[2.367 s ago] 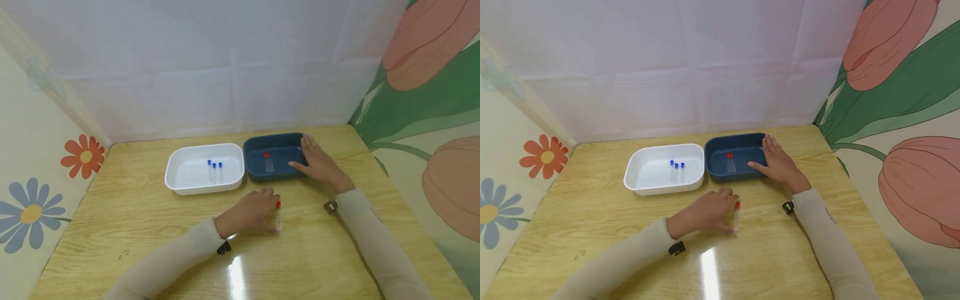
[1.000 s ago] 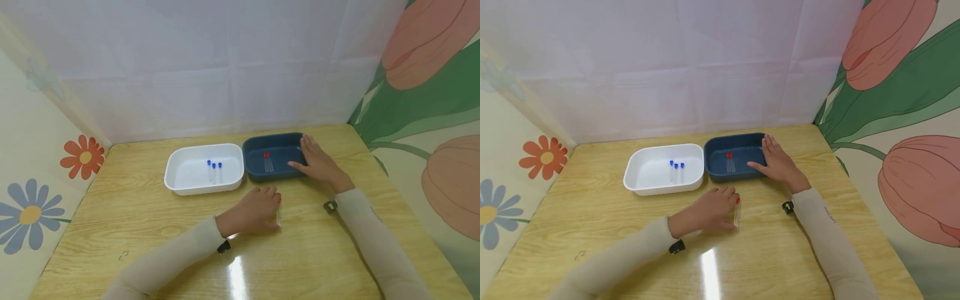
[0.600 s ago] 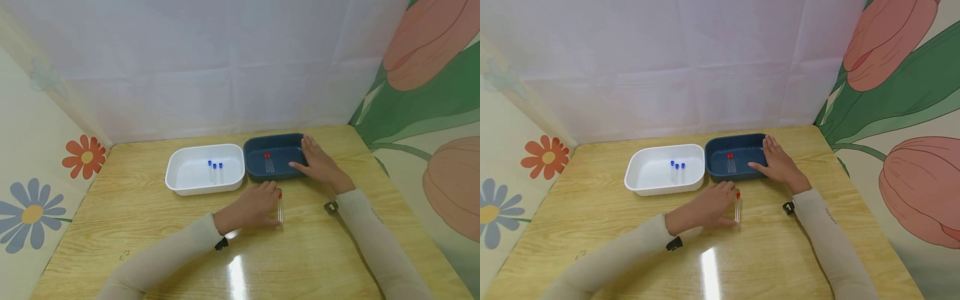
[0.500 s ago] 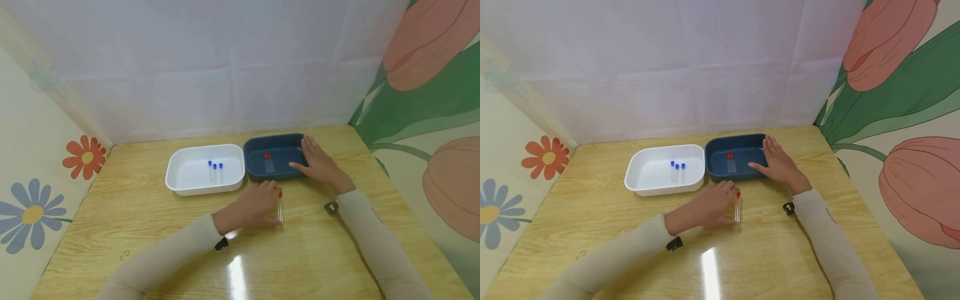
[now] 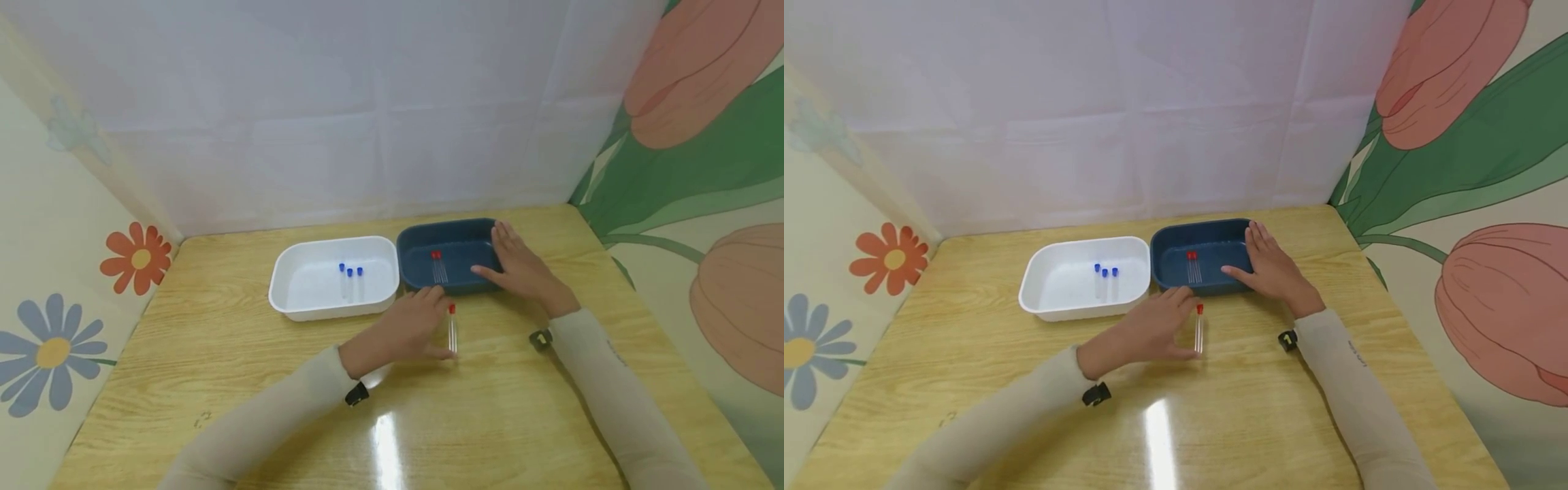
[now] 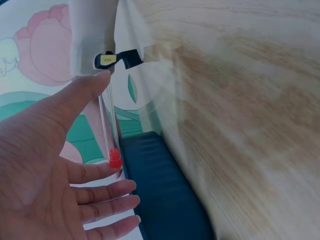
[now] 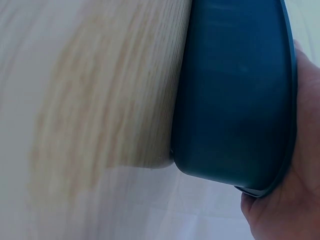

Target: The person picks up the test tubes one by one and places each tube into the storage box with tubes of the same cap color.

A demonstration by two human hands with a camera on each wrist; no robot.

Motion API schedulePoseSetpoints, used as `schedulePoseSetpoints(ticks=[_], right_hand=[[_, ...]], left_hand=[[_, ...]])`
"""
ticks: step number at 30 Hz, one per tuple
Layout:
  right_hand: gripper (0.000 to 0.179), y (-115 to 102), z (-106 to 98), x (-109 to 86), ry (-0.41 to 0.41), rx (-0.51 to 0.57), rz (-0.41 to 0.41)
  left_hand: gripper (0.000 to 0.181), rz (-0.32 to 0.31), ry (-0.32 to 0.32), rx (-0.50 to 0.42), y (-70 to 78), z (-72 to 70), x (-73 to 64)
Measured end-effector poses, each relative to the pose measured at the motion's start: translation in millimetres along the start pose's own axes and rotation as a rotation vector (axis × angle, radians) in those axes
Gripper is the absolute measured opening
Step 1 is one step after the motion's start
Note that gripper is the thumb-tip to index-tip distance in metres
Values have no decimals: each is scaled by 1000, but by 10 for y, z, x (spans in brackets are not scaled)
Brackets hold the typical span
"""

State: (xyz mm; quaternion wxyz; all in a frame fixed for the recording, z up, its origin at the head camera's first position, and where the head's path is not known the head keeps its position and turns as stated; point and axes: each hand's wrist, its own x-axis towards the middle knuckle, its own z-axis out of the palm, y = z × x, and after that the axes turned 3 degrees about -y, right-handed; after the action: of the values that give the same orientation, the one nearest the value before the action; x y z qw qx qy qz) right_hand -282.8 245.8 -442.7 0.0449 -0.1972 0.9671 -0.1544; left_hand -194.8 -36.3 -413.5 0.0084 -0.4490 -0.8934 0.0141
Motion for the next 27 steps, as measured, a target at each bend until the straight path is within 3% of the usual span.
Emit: schedulePoseSetpoints(ticks=[17,27], right_hand=[[104,14,3,4,8,1,-3],[106,21,12,11,6,2,-8]], left_hand=[[93,-5,141,6,-218,-162,78],[94,-40,164,-45,-368,-164,206]])
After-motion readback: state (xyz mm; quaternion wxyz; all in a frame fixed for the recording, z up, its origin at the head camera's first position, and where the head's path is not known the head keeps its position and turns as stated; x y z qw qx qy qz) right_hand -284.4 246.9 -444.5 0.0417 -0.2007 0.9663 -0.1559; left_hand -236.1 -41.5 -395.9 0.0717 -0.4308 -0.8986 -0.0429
